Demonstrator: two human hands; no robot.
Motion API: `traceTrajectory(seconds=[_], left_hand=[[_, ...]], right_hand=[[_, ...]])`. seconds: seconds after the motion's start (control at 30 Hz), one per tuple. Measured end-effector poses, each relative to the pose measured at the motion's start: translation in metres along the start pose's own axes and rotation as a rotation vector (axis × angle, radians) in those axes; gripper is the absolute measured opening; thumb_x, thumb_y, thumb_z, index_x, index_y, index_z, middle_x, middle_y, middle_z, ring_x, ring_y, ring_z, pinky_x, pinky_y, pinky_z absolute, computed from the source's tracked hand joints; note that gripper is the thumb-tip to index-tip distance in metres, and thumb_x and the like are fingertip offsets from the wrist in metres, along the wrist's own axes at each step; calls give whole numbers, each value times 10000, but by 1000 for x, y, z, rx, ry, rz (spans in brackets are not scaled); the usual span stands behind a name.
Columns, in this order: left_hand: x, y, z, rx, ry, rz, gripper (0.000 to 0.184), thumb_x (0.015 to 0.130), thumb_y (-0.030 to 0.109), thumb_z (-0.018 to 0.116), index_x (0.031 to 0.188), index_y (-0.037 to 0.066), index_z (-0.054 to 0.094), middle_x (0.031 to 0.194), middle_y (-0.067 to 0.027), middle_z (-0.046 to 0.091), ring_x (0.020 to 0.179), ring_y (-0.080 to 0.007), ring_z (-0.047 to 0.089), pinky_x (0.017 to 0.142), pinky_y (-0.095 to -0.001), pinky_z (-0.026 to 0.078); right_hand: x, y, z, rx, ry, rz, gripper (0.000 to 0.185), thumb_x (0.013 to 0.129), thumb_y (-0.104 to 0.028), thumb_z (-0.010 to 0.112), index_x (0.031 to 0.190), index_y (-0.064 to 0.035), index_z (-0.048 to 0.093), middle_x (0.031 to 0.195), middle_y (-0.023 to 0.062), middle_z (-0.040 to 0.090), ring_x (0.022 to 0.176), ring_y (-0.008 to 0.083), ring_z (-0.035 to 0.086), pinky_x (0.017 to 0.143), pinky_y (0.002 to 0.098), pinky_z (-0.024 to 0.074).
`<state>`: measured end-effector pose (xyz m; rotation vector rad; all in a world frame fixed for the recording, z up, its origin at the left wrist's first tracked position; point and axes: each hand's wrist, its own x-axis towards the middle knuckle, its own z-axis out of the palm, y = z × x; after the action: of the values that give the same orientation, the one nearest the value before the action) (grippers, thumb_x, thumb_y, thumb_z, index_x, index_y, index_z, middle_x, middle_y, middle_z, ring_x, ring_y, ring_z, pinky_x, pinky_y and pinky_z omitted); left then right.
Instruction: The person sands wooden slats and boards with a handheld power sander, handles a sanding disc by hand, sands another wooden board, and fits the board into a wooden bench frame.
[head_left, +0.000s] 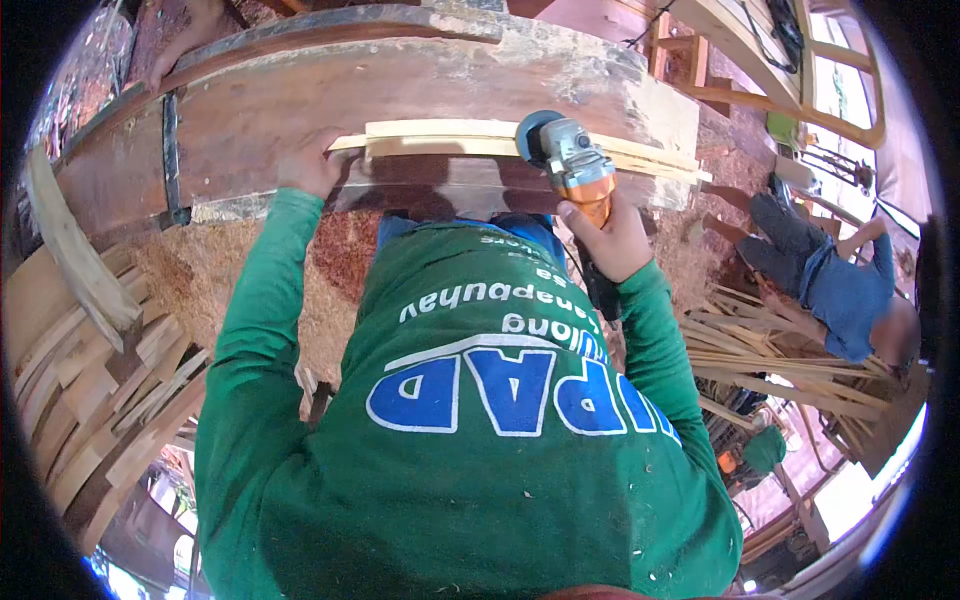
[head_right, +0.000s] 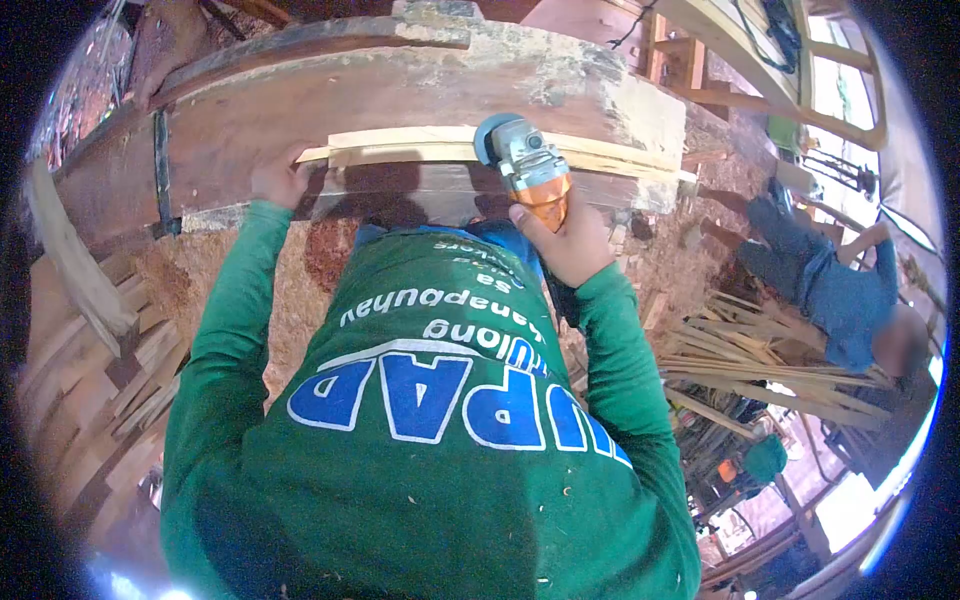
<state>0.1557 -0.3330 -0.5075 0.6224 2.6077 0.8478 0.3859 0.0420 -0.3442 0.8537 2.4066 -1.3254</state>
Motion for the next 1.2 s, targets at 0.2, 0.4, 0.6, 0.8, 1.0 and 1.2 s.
traceTrajectory(seconds=[0.2, 0.4, 0.6, 0.8, 1.0, 1.2], left_hand=[[3, -29, 18, -7, 162, 260, 254, 828, 94, 699, 1072, 157, 735, 1034, -116, 735, 967, -367, 698, 838, -445, 568], [7, -29, 27, -161, 129, 273, 317, 821, 166, 730, 1138, 157, 707, 991, -137, 739, 940, -388, 703, 826, -471, 569], [1, -38, 32, -40, 103, 196, 304, 937, 332, 676, 1188, 174, 743, 1025, -88, 767, 935, -300, 731, 830, -420, 576], [4, -18, 12, -112, 204, 366, 222, 874, 263, 719, 1042, 120, 697, 955, -125, 727, 900, -406, 674, 765, -510, 535], [11, -56, 40, -207, 36, 300, 250, 889, 186, 728, 1130, 115, 733, 1027, -110, 750, 936, -329, 716, 837, -426, 567], [2, -11, 9, 98, 105, 197, 222, 892, 217, 706, 1099, 151, 751, 1024, -124, 747, 943, -352, 714, 842, -434, 569]], right_hand=[[13, -19, 23, -17, -62, -108, 621, 883, -414, 797, 1246, 53, 606, 1094, 238, 728, 1039, 341, 718, 916, 423, 539], [26, -75, 72, -193, -186, -195, 713, 874, -515, 770, 1182, 86, 542, 1021, 316, 702, 982, 451, 703, 862, 492, 542], [33, -107, 108, -252, -265, -245, 738, 871, -563, 742, 1150, 83, 522, 970, 336, 694, 934, 491, 697, 837, 530, 538], [34, -117, 111, -287, -251, -168, 758, 872, -561, 733, 1186, 95, 520, 990, 343, 695, 959, 497, 695, 866, 524, 543], [30, -51, 73, -93, -117, -157, 695, 865, -470, 776, 1214, 81, 537, 1070, 321, 695, 1037, 459, 695, 906, 488, 544], [1, -35, 16, -55, 45, -64, 711, 868, -414, 798, 1312, 77, 538, 1145, 287, 702, 1102, 412, 694, 951, 450, 535]])
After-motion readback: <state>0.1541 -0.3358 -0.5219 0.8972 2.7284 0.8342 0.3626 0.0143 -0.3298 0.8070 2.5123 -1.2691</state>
